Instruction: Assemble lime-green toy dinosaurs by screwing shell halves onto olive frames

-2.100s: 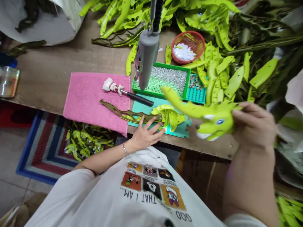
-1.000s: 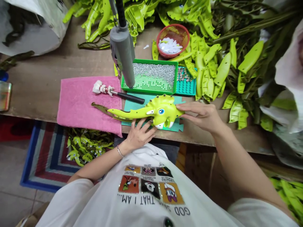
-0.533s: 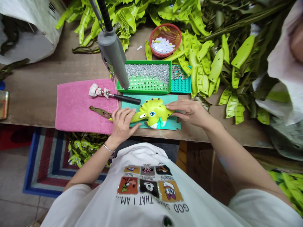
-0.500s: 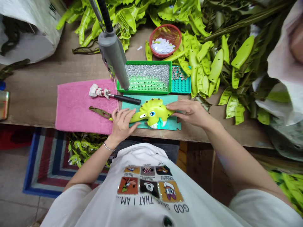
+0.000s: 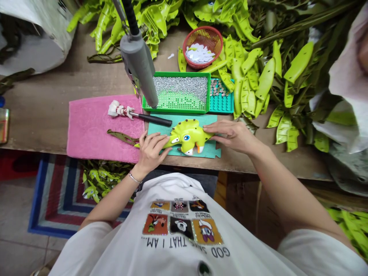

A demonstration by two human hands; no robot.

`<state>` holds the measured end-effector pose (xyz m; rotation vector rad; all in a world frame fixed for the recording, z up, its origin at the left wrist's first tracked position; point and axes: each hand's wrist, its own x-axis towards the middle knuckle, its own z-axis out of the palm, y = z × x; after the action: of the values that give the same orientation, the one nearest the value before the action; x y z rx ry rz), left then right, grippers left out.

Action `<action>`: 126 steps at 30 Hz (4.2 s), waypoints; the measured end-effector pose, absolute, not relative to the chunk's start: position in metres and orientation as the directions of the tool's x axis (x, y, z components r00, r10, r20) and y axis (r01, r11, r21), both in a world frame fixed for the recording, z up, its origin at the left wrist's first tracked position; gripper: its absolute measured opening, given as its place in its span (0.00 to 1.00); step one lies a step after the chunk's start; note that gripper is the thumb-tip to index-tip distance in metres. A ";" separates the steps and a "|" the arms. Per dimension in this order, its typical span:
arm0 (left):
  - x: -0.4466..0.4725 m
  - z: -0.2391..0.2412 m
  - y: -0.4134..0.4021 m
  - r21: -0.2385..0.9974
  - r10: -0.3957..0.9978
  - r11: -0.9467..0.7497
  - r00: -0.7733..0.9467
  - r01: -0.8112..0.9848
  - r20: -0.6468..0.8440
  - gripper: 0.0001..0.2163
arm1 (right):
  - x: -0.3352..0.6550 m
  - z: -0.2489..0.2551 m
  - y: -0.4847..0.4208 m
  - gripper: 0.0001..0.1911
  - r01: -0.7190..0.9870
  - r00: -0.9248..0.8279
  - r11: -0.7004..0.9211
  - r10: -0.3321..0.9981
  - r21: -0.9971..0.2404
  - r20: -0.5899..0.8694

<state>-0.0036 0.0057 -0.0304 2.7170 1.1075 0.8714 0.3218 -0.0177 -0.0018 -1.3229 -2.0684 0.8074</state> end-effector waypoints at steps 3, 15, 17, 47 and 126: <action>-0.002 -0.032 0.005 0.273 0.686 -0.714 0.567 0.644 0.457 0.10 | 0.320 -0.001 -0.020 0.14 0.596 -0.314 0.278 0.944 -0.753 0.100; -0.009 -0.039 0.009 0.162 0.582 -0.800 0.680 0.578 0.446 0.15 | 0.285 -0.009 -0.023 0.30 -0.040 0.128 -0.487 0.863 -0.872 -0.488; -0.010 -0.036 0.015 0.086 0.527 -0.829 0.720 0.553 0.451 0.15 | 0.285 -0.010 -0.024 0.30 -0.030 0.132 -0.489 0.863 -0.872 -0.488; -0.075 -0.019 0.091 0.103 0.419 -0.902 0.790 0.420 0.448 0.21 | 0.184 0.043 -0.008 0.10 0.918 -0.230 0.315 0.918 -0.242 0.323; -0.004 -0.038 0.030 0.133 0.446 -0.881 0.705 0.453 0.552 0.31 | 0.222 -0.022 -0.028 0.16 0.697 0.333 -0.321 0.937 -0.641 -0.107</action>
<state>-0.0041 0.0300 -0.0380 2.9119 0.7676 0.9377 0.2223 -0.0283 -0.0224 -2.1138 -1.4307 0.6501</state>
